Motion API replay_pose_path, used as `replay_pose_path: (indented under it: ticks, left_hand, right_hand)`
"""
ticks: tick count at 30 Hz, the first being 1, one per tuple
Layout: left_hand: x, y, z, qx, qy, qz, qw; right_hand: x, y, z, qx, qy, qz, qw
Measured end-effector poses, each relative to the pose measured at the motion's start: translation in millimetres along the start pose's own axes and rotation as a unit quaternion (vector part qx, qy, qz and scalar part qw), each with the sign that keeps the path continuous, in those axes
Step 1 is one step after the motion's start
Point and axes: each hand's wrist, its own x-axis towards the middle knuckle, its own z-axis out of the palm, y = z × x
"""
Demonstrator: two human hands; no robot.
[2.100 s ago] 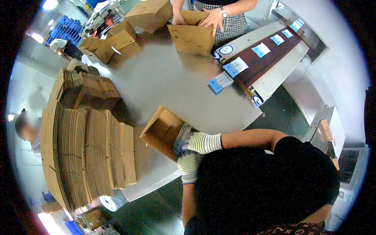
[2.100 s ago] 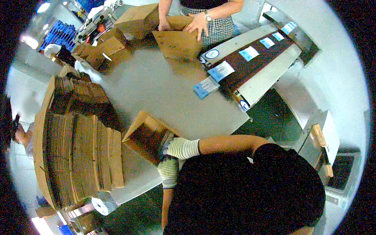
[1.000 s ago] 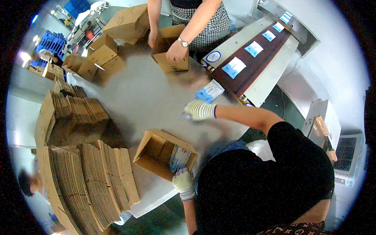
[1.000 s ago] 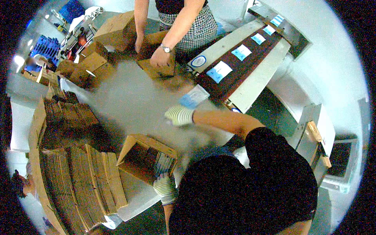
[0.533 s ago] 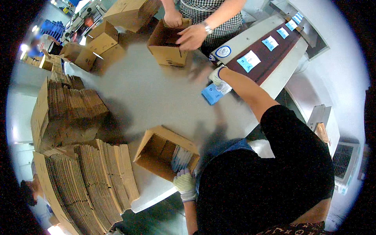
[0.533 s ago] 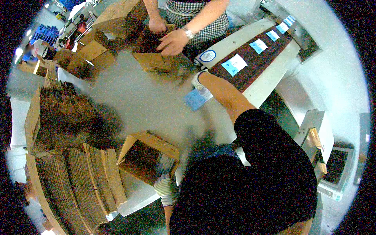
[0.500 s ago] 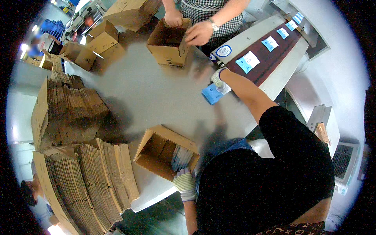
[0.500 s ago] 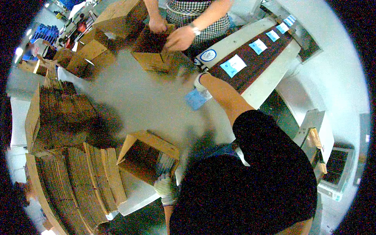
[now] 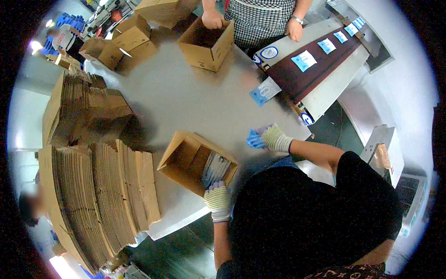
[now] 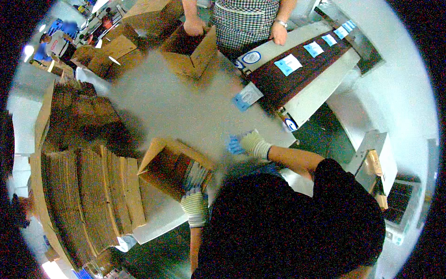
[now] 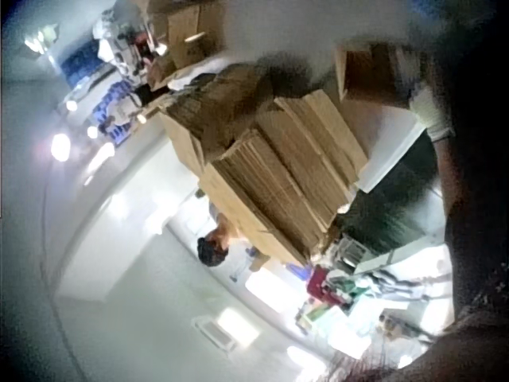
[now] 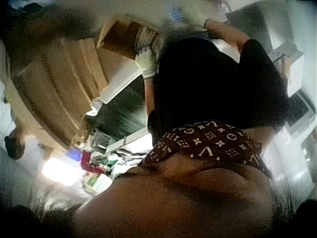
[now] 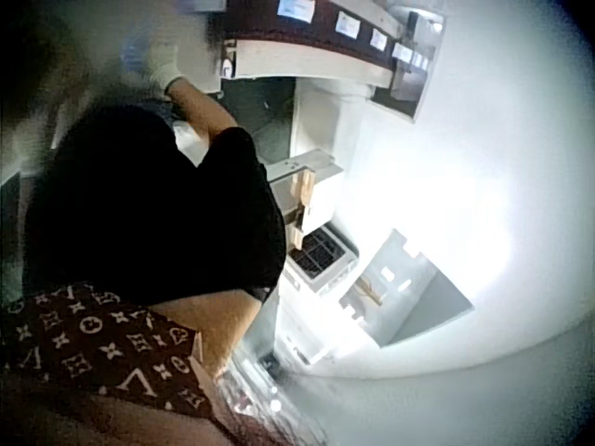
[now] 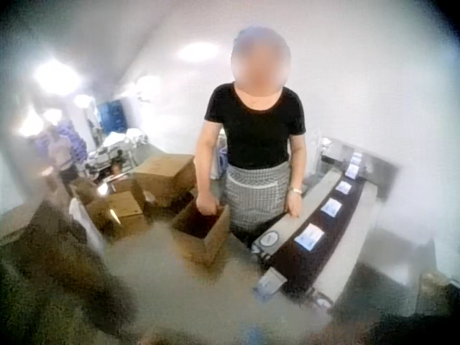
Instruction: The person picks up flat cardboard sheets, folds them into boxes, and then packs small blue and white packaged items into the boxes.
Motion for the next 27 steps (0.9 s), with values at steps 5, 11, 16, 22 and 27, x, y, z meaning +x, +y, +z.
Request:
replay_pose_path:
  ticks: [5, 11, 16, 22, 27]
  left_hand:
    - [-2.3, 5.6, 4.7, 0.019, 0.103, 0.045, 0.993]
    - [-13.3, 8.2, 24.4, 0.037, 0.138, 0.059, 0.988]
    - [-16.2, 13.2, 26.9, 0.060, 0.075, 0.055, 0.994]
    - [-14.4, 20.1, 16.8, 0.054, 0.102, 0.038, 0.993]
    - [-19.6, 14.5, 29.1, 0.069, 0.196, 0.060, 0.976]
  right_hand:
    - [-3.6, -9.5, -9.2, 0.210, 0.022, 0.004, 0.977]
    - [-7.5, -81.1, -135.7, 0.396, 0.118, -0.329, 0.849]
    - [20.0, -174.2, -155.3, 0.099, 0.149, -0.254, 0.950]
    - [76.1, -193.6, -25.3, -0.079, 0.062, -0.277, 0.956]
    - [69.9, -191.2, -40.2, -0.003, 0.009, -0.299, 0.954]
